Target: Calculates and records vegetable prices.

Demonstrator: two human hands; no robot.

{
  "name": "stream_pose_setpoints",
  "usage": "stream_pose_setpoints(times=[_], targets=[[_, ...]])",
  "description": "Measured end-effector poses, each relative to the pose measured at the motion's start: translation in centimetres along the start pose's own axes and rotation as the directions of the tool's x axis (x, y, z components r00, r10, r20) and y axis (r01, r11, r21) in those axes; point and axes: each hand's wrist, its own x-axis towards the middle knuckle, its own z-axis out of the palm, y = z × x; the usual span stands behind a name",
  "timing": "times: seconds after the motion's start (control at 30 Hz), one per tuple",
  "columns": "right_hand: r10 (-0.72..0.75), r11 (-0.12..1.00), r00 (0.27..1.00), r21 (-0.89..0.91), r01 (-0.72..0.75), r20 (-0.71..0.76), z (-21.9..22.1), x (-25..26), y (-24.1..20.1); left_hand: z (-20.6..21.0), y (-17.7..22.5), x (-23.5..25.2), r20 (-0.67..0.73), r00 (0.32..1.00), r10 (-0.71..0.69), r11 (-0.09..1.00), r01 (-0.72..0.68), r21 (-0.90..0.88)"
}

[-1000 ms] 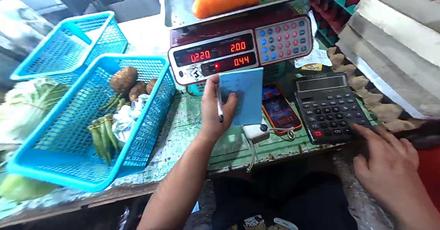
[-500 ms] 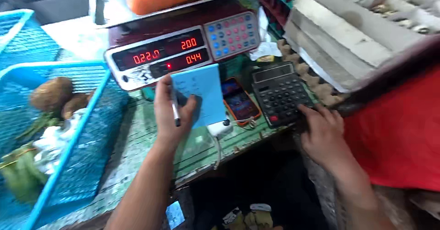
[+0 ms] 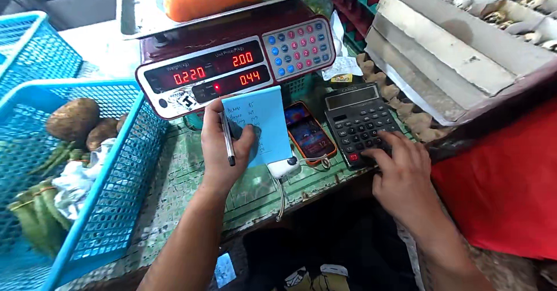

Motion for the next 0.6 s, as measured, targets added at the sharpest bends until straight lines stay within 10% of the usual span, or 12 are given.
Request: stream_pose_setpoints(times=[0.6], targets=[[0.048,0.999,0.998,0.0,-0.048,0.05,-0.6,-2.3,2.4,-0.2,-0.1,-0.2,0.038,0.998,0.045,0.992,-0.049,0.112]])
